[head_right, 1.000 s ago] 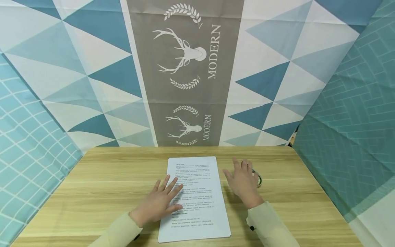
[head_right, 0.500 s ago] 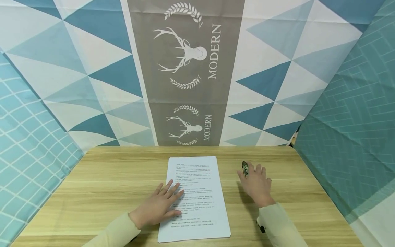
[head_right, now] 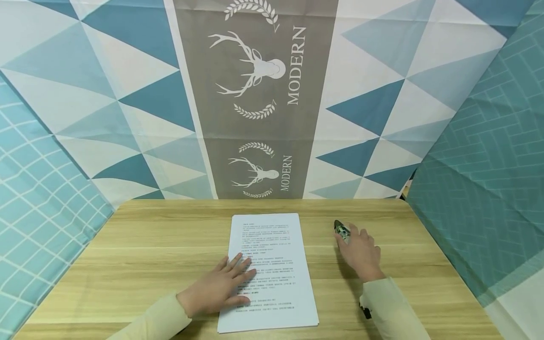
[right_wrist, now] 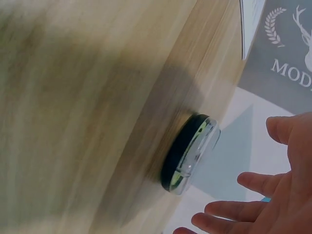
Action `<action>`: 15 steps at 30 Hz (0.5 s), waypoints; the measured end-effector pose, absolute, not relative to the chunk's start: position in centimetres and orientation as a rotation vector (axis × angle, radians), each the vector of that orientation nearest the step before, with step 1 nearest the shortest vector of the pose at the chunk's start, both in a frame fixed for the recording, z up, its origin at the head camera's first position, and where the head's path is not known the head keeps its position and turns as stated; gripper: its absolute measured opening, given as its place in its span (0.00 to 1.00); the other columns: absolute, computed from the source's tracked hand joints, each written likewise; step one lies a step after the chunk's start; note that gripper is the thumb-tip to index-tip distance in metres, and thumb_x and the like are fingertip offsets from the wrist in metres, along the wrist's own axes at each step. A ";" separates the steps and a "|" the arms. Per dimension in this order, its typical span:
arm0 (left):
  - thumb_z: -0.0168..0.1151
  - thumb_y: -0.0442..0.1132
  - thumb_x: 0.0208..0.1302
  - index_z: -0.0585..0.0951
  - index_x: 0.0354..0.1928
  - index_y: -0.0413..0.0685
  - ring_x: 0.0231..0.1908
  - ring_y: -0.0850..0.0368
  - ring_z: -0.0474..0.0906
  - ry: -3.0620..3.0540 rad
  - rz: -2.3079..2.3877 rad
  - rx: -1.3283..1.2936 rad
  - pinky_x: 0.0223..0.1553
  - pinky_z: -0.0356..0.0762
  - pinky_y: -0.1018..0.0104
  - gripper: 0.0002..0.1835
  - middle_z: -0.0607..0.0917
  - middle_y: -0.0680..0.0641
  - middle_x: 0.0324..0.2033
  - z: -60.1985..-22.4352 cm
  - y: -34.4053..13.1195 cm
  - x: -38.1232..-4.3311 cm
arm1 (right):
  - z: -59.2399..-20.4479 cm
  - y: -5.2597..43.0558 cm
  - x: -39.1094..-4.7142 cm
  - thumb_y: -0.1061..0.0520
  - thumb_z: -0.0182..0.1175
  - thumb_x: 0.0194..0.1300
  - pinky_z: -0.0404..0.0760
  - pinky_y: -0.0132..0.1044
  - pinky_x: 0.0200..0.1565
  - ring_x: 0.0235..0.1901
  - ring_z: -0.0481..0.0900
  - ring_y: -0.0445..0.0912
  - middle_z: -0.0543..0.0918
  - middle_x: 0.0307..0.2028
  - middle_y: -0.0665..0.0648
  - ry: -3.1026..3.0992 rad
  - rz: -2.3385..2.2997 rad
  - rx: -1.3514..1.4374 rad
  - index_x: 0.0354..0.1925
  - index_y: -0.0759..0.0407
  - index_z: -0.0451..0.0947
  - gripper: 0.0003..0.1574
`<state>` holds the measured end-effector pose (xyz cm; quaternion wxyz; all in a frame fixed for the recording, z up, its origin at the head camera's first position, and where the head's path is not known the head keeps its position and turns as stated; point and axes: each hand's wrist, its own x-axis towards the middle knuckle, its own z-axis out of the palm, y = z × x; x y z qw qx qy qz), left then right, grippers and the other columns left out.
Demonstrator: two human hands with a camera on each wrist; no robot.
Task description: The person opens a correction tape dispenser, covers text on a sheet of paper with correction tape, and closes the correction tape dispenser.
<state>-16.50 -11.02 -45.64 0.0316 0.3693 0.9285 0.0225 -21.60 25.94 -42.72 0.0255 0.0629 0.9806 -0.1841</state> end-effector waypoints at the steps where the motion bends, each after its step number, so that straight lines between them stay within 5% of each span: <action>1: 0.38 0.69 0.64 0.64 0.69 0.56 0.71 0.42 0.52 2.857 0.065 1.145 0.66 0.57 0.41 0.37 0.62 0.45 0.69 -45.8 -11.0 -16.5 | -42.7 26.1 -21.7 0.31 0.38 0.68 0.70 0.67 0.44 0.55 0.64 0.74 0.60 0.62 0.80 3.024 -0.583 0.198 0.69 0.68 0.51 0.50; 6: 0.36 0.69 0.64 0.64 0.69 0.56 0.71 0.43 0.52 2.847 0.053 1.181 0.66 0.57 0.41 0.37 0.62 0.45 0.69 -46.2 -11.2 -16.4 | -43.0 26.6 -21.9 0.29 0.38 0.67 0.74 0.60 0.39 0.50 0.69 0.73 0.64 0.58 0.82 2.987 -0.651 0.212 0.68 0.72 0.50 0.53; 15: 0.37 0.69 0.65 0.62 0.69 0.56 0.70 0.43 0.54 2.802 0.065 1.184 0.66 0.59 0.44 0.37 0.61 0.45 0.70 -46.0 -10.9 -16.5 | -43.5 27.5 -22.4 0.34 0.38 0.70 0.70 0.64 0.50 0.54 0.65 0.74 0.61 0.58 0.84 2.914 -0.706 0.209 0.67 0.77 0.46 0.52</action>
